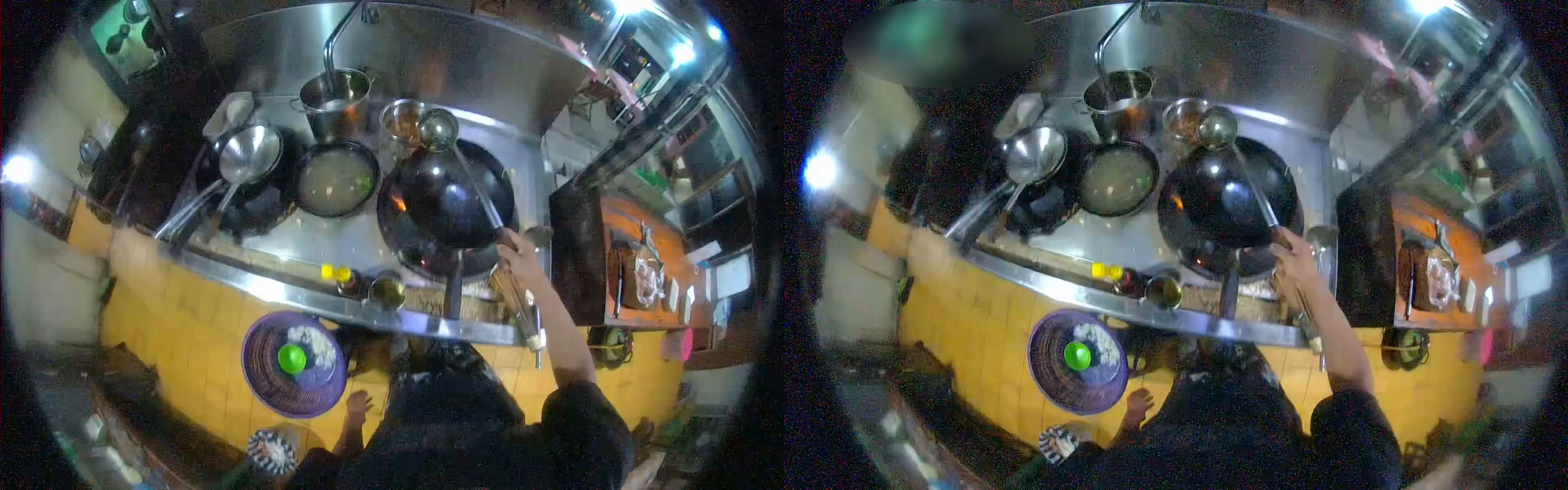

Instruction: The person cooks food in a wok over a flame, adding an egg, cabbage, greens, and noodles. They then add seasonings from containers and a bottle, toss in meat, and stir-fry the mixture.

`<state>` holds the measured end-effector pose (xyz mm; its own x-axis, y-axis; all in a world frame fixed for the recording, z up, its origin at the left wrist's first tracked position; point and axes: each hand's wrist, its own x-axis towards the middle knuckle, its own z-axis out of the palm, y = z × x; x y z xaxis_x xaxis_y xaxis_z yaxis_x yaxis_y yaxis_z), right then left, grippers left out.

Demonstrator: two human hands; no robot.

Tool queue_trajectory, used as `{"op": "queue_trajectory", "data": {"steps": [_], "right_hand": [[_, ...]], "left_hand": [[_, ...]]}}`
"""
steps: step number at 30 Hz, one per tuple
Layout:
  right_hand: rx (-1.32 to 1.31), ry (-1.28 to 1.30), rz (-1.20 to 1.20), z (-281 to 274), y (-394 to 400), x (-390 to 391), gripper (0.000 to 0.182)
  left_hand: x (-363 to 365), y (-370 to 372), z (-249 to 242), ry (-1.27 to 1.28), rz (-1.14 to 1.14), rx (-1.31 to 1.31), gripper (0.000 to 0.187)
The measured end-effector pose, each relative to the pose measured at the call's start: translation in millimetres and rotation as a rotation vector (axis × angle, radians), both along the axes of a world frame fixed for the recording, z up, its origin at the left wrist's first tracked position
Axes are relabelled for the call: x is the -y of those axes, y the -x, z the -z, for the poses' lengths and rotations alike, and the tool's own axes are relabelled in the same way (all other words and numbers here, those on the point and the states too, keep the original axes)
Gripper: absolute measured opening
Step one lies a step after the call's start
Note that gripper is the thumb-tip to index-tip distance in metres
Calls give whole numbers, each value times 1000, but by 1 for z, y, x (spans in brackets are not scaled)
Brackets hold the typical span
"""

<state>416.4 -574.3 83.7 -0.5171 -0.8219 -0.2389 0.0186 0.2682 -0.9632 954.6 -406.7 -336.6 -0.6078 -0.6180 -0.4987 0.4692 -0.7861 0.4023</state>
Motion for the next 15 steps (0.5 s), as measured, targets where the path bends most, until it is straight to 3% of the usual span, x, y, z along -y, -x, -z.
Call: {"op": "queue_trajectory", "data": {"steps": [1, 3, 5, 7, 8, 9, 12, 14, 15], "right_hand": [[15, -13, -9, 11, 2, -15, 15], [-229, -77, -80, 26, 18, -38, 28], [-358, -126, -115, 23, 13, -44, 34], [-974, -62, 23, 26, -5, -51, 41], [-941, -289, 59, 16, -17, -54, 45], [-942, -279, 50, 26, -18, -61, 45], [-998, -208, 60, 54, -30, -89, 39], [-987, 83, 41, 51, -41, -99, 33], [-988, 81, 46, 47, -40, -102, 33]], "left_hand": [[-6, 14, -23, 62, -131, 165, 32], [15, 45, -85, -167, 0, 590, 31], [13, 54, -92, -294, -57, 586, 28], [-2, 62, -109, -214, -86, 789, 27], [-5, 62, -113, -204, -80, 826, 27], [-8, 63, -117, -209, -71, 833, 27], [-15, 59, -120, -219, -45, 858, 27], [-16, 55, -120, -216, -38, 867, 27], [-15, 54, -122, -211, -31, 869, 27]]}}
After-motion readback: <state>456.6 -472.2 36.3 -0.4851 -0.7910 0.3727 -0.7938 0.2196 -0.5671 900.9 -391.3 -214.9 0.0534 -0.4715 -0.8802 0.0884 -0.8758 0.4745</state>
